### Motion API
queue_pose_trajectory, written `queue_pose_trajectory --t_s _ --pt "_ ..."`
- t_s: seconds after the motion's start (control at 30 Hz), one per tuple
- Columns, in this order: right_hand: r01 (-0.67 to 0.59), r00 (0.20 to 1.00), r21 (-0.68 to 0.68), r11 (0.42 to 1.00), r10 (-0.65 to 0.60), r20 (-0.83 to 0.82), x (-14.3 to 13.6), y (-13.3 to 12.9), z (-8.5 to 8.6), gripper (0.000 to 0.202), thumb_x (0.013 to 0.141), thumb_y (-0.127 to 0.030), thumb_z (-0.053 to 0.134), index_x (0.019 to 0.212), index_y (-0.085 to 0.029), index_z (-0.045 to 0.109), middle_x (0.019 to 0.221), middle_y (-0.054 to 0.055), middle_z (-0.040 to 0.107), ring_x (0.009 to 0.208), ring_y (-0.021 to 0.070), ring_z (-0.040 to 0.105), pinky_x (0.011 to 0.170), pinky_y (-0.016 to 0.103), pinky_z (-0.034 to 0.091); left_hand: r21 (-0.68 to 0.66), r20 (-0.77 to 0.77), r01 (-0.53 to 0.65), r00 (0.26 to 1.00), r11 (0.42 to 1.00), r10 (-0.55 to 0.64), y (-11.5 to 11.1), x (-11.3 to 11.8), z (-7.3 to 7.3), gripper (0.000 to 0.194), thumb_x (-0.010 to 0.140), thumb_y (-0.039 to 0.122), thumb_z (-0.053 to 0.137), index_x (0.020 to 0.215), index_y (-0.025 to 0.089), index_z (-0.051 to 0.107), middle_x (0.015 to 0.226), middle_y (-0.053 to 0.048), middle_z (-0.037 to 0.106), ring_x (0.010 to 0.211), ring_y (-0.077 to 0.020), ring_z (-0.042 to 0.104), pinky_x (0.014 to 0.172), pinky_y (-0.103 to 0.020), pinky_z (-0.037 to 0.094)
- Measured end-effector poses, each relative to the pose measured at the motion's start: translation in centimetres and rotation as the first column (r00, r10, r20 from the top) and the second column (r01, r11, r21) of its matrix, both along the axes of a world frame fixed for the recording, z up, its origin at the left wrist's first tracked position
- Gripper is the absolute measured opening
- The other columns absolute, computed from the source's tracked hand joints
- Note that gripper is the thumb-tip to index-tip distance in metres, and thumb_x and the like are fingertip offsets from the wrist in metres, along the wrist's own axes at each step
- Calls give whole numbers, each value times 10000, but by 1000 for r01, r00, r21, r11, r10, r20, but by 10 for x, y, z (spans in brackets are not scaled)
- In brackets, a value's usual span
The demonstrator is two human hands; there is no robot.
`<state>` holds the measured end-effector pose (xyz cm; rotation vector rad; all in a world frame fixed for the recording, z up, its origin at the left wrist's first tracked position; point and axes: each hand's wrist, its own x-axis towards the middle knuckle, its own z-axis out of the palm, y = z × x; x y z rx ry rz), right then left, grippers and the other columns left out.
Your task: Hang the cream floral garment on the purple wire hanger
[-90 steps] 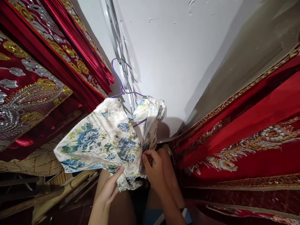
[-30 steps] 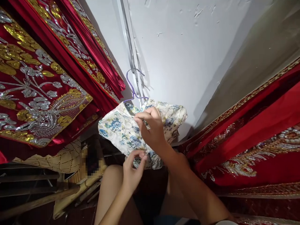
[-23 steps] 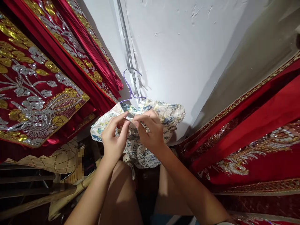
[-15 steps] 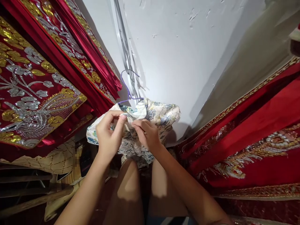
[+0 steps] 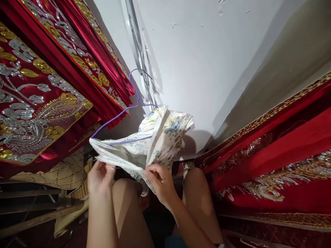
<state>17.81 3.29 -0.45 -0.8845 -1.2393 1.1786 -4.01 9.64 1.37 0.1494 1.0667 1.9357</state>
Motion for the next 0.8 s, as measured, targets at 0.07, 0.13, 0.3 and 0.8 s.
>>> queue_pose_trajectory --t_s 0.07,0.13,0.3,0.8 --pt "74 989 -141 987 -91 -119 4 -9 -14 272 906 -455 673 794 -207 680 626 -35 468 539 111 369 504 247 295 -67 119 18 993 998 -10 -9 19 -22 259 962 69 446 841 144 662 751 -55 697 779 -143 697 789 -239 571" --pt "148 960 -246 958 -199 -197 15 -20 -28 300 864 -500 722 807 -208 682 635 -36 469 533 103 356 494 239 288 -80 146 38 989 996 -26 -18 39 -39 260 955 63 470 787 146 650 722 -48 683 736 -137 691 783 -246 575" --pt "232 942 -341 911 -298 -156 56 -42 -57 338 800 -516 783 756 -198 679 581 -53 419 506 91 329 472 224 271 -8 191 52 980 999 -49 -37 74 -50 100 878 118 662 783 153 666 822 -37 697 800 -132 695 839 -257 557" --pt "-216 956 -212 953 251 154 21 -10 16 144 863 -280 578 750 -212 636 711 22 616 723 200 582 630 287 520 -113 -892 618 281 778 -353 -95 96 14 120 976 295 597 1020 286 708 1199 -82 623 1156 -255 586 994 -370 458"
